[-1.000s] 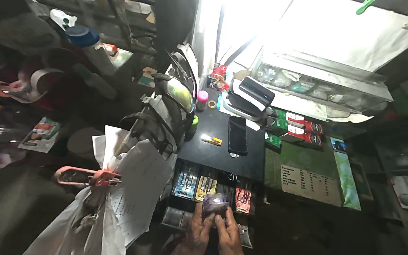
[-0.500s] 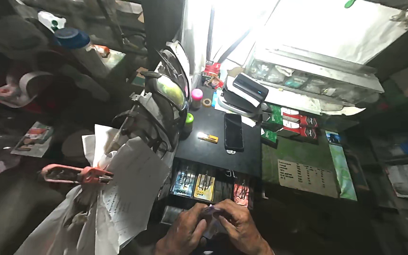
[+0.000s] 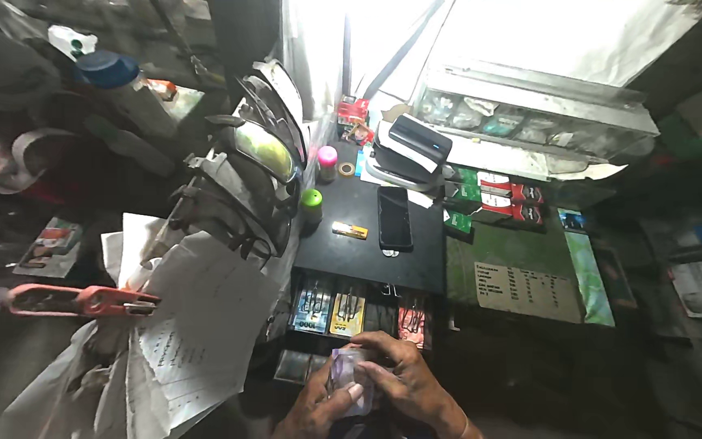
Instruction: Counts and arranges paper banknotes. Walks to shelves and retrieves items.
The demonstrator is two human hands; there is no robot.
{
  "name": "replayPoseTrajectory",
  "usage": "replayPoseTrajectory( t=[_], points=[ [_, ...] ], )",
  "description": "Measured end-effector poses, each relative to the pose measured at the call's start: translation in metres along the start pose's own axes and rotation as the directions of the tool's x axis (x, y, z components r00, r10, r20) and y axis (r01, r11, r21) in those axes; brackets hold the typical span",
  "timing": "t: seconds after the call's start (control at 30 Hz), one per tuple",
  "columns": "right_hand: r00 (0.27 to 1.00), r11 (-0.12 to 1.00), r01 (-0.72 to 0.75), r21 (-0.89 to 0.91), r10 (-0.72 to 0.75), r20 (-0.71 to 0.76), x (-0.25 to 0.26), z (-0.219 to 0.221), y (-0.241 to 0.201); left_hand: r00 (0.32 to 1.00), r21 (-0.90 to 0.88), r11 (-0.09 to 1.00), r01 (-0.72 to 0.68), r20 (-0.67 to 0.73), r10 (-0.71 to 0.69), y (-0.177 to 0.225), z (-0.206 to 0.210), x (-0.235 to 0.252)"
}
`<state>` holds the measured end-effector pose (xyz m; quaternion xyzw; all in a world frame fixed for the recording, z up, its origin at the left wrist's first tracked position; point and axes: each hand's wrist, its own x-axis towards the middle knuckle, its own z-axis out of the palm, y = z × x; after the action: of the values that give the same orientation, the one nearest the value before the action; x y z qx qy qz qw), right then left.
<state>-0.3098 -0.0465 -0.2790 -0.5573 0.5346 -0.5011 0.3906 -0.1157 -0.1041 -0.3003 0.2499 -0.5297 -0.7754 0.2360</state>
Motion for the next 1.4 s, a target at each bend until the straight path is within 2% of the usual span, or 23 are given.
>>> replayPoseTrajectory(
  t=[0.17, 0.27, 0.37, 0.5, 0.57, 0.67, 0.9, 1.03, 1.23, 1.3, 1.4],
  points=[
    [0.979, 0.988, -0.053, 0.148, 0.081, -0.189, -0.004, 0.012, 0.001, 0.99, 0.068, 0.994, -0.079, -0.112, 0.087, -0.003, 0.01, 0.005],
    [0.915, 0.963, -0.136, 0.235, 0.213, -0.344, -0.013, 0.026, 0.003, 0.964, 0.123, 0.987, -0.104, -0.23, 0.131, -0.005, 0.011, 0.009],
    [0.862, 0.945, -0.195, 0.263, 0.293, -0.413, -0.021, 0.038, 0.004, 0.93, 0.162, 0.985, -0.059, -0.348, 0.113, -0.001, 0.014, 0.013],
    [0.843, 0.967, -0.099, 0.235, 0.207, -0.497, -0.022, 0.043, 0.011, 0.916, 0.143, 0.99, -0.014, -0.395, 0.07, 0.004, 0.022, 0.015],
    [0.838, 0.972, -0.049, 0.228, 0.165, -0.521, -0.022, 0.042, 0.012, 0.911, 0.085, 0.995, -0.044, -0.405, 0.075, 0.003, 0.023, 0.016],
    [0.837, 0.968, -0.013, 0.249, 0.147, -0.527, -0.027, 0.039, 0.014, 0.899, -0.026, 0.994, -0.103, -0.43, 0.082, 0.0, 0.019, 0.019],
    [0.827, 0.947, -0.079, 0.312, 0.237, -0.51, -0.028, 0.035, 0.011, 0.837, -0.023, 0.995, -0.096, -0.543, 0.068, 0.001, 0.014, 0.029],
    [0.83, 0.939, -0.093, 0.332, 0.258, -0.495, -0.026, 0.034, 0.013, 0.845, 0.006, 0.998, -0.067, -0.531, 0.06, -0.001, 0.01, 0.031],
    [0.919, 0.963, -0.016, 0.271, 0.121, -0.375, -0.034, 0.024, 0.022, 0.896, -0.093, 0.989, -0.117, -0.439, 0.065, -0.003, 0.002, 0.032],
    [0.912, 0.965, -0.05, 0.256, 0.149, -0.383, -0.029, 0.021, 0.021, 0.901, -0.07, 0.991, -0.111, -0.429, 0.071, -0.003, 0.001, 0.031],
    [0.89, 0.948, -0.172, 0.267, 0.266, -0.371, -0.011, 0.019, 0.012, 0.894, 0.041, 0.996, -0.081, -0.438, 0.09, 0.0, 0.005, 0.032]
  ],
)
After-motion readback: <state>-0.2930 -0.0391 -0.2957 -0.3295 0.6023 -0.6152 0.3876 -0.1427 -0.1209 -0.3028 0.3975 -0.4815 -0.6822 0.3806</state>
